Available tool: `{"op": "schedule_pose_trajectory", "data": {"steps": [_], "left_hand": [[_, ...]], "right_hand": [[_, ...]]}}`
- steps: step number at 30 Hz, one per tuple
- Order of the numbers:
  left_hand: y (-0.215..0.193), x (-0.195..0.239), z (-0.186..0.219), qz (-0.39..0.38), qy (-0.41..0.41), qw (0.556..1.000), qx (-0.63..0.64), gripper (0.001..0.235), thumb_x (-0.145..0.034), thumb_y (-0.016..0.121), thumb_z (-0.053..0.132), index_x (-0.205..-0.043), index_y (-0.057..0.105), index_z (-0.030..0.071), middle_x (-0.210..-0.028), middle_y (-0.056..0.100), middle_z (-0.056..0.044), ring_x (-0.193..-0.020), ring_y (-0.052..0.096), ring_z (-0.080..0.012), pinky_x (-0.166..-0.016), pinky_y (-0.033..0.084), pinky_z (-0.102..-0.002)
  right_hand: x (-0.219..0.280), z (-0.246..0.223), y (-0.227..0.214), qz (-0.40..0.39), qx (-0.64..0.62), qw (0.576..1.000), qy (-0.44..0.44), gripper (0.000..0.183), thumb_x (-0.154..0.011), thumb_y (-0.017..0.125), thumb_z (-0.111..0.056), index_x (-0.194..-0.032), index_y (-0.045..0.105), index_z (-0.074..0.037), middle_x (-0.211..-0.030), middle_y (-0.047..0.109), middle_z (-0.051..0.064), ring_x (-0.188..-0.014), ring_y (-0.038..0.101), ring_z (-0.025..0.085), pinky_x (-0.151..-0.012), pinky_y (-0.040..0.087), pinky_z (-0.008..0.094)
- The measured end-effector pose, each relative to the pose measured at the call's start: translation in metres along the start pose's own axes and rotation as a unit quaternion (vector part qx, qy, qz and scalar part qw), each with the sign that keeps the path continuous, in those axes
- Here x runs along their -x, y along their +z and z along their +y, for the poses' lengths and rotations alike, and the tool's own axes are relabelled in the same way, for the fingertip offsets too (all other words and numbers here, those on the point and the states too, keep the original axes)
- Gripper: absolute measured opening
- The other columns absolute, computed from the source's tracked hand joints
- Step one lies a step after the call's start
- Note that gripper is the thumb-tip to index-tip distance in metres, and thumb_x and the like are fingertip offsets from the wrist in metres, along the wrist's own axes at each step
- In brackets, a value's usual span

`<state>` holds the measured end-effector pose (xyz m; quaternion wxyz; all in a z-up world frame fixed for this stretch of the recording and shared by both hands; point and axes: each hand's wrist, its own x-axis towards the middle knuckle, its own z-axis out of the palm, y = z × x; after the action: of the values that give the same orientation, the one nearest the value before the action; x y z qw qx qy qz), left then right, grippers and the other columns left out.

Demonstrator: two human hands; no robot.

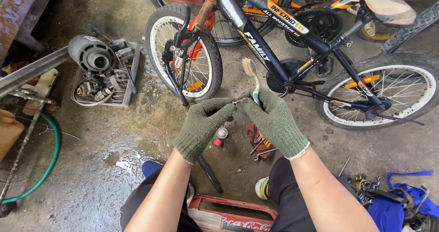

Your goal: The person removes the handlebar from a bicycle and places it on the floor. They then spray lubricant onto a small metal part and use a toothbrush to scrub it thoroughly.

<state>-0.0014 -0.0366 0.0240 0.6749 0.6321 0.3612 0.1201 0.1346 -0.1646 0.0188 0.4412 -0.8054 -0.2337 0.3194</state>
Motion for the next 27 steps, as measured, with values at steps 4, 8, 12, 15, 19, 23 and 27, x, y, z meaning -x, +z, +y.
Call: {"op": "schedule_pose_trajectory", "data": {"steps": [4, 8, 12, 15, 19, 23, 27], "left_hand": [[-0.005, -0.008, -0.014, -0.007, -0.011, 1.0, -0.011, 0.03, -0.088, 0.079, 0.039, -0.11, 0.081, 0.019, -0.095, 0.081, -0.008, -0.095, 0.073, -0.0168, -0.098, 0.053, -0.037], [-0.003, -0.004, -0.009, -0.007, -0.011, 0.999, -0.05, 0.029, -0.087, 0.079, 0.04, -0.107, 0.082, 0.02, -0.095, 0.081, -0.007, -0.096, 0.072, -0.0199, -0.098, 0.054, -0.039], [0.001, -0.004, -0.008, 0.056, -0.018, 0.996, -0.063, 0.023, -0.088, 0.076, 0.039, -0.101, 0.081, 0.021, -0.087, 0.079, -0.006, -0.089, 0.072, -0.0181, -0.092, 0.055, -0.035], [-0.006, -0.007, -0.008, 0.074, -0.007, 0.996, -0.054, 0.018, -0.087, 0.077, 0.039, -0.098, 0.082, 0.025, -0.08, 0.077, 0.0, -0.085, 0.069, -0.0134, -0.088, 0.056, -0.033], [-0.023, -0.007, -0.001, 0.097, 0.036, 0.995, 0.006, 0.023, -0.091, 0.074, 0.036, -0.099, 0.081, 0.016, -0.079, 0.078, -0.006, -0.085, 0.063, -0.0148, -0.088, 0.054, -0.034], [-0.026, -0.01, -0.004, 0.104, 0.043, 0.993, 0.044, 0.025, -0.091, 0.073, 0.035, -0.098, 0.08, 0.012, -0.082, 0.079, -0.009, -0.086, 0.063, -0.0164, -0.092, 0.053, -0.035], [-0.027, -0.009, -0.004, 0.098, 0.056, 0.992, 0.065, 0.027, -0.092, 0.073, 0.036, -0.101, 0.08, 0.012, -0.084, 0.079, -0.01, -0.089, 0.065, -0.0179, -0.096, 0.052, -0.037]], "right_hand": [[0.006, -0.008, 0.002, -0.008, -0.011, 1.0, -0.012, 0.031, -0.096, 0.066, -0.032, -0.116, 0.073, -0.009, -0.1, 0.077, 0.022, -0.106, 0.073, 0.033, -0.097, 0.052, 0.05], [0.005, -0.006, 0.004, -0.002, -0.014, 1.0, -0.013, 0.031, -0.096, 0.067, -0.031, -0.115, 0.072, -0.007, -0.097, 0.076, 0.024, -0.101, 0.073, 0.033, -0.095, 0.053, 0.051], [0.009, -0.017, 0.013, 0.024, -0.019, 0.999, -0.027, 0.029, -0.095, 0.07, -0.035, -0.109, 0.073, -0.009, -0.088, 0.075, 0.021, -0.093, 0.073, 0.027, -0.088, 0.054, 0.048], [0.01, -0.006, 0.015, 0.033, -0.033, 0.993, -0.109, 0.031, -0.098, 0.059, -0.026, -0.121, 0.066, -0.007, -0.084, 0.067, 0.011, -0.077, 0.062, 0.016, -0.07, 0.049, 0.036], [0.013, 0.013, 0.027, 0.078, 0.09, 0.965, -0.235, 0.036, -0.102, 0.053, -0.021, -0.136, 0.065, -0.016, -0.118, 0.07, 0.023, -0.113, 0.06, 0.051, -0.081, 0.057, 0.055], [0.012, 0.02, 0.032, 0.072, 0.219, 0.937, -0.263, 0.032, -0.104, 0.053, -0.022, -0.133, 0.063, -0.012, -0.106, 0.069, 0.03, -0.098, 0.064, 0.055, -0.075, 0.056, 0.064], [0.01, 0.015, 0.031, 0.124, 0.261, 0.911, -0.295, 0.025, -0.103, 0.057, -0.022, -0.124, 0.066, -0.012, -0.096, 0.071, 0.024, -0.094, 0.067, 0.049, -0.072, 0.057, 0.056]]}}
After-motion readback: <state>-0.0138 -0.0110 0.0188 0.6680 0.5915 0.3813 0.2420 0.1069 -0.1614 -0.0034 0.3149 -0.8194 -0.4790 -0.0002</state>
